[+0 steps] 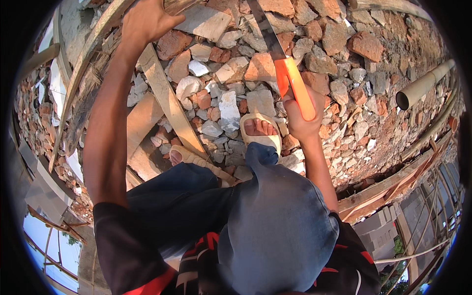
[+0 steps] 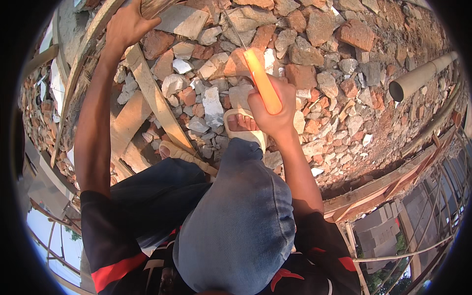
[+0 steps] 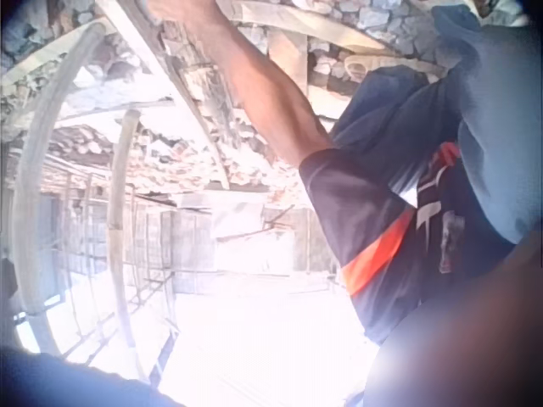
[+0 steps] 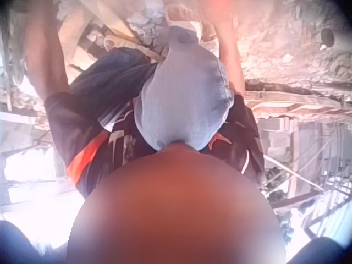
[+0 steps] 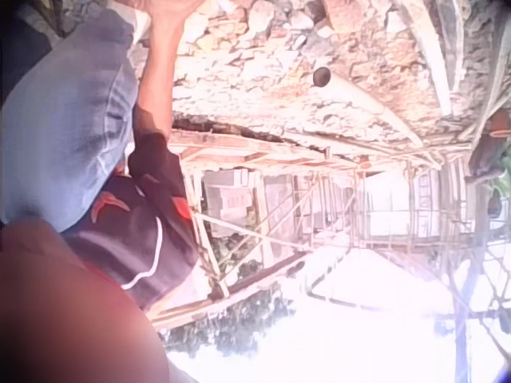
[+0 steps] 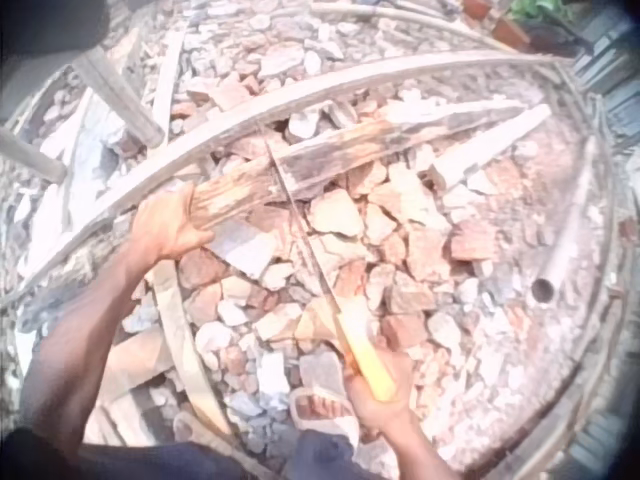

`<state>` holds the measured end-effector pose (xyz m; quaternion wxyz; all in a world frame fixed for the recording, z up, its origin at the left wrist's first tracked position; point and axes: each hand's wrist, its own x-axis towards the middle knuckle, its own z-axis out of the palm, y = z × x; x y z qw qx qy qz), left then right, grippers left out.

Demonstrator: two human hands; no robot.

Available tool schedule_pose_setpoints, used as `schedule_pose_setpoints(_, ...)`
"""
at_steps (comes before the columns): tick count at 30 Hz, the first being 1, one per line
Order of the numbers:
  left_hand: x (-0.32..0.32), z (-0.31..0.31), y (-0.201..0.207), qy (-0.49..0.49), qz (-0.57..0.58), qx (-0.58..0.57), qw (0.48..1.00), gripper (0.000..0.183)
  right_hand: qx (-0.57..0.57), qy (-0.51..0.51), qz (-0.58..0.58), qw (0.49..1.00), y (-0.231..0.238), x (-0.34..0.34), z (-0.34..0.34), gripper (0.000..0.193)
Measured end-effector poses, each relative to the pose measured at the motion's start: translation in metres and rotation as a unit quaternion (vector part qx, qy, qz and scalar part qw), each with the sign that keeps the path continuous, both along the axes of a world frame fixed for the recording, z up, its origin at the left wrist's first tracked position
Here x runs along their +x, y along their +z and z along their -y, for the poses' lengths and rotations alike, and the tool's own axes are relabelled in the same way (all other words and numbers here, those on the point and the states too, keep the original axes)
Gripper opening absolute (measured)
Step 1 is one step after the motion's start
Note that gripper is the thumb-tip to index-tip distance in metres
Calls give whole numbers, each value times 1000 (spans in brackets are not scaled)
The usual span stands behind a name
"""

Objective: The person squats on a debris-covered floor and uses a hand saw to cut a wooden plank. They reposition the plank and continue sawing through it.

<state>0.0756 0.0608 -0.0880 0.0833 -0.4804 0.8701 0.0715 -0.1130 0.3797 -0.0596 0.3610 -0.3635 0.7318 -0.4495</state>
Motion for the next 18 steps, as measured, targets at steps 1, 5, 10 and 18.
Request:
schedule_pose_setpoints(1,-3,-4,1,14,4,2,1000,62,9,0,4,1000,4,2,-7,9)
schedule_pose_setpoints(5,12,2,-11,-16,-13,-35,999,61,13,52,-35,998,20,-5,-41,18)
schedule_pose_setpoints(10,2,-9,-6,-7,-2,-4,1000,60,-31,-12,30,999,-14,-6,34,7)
schedule_pose_setpoints(18,9,-4,-18,-14,9,-18,1000,74,34,28,28,999,18,-10,8,12)
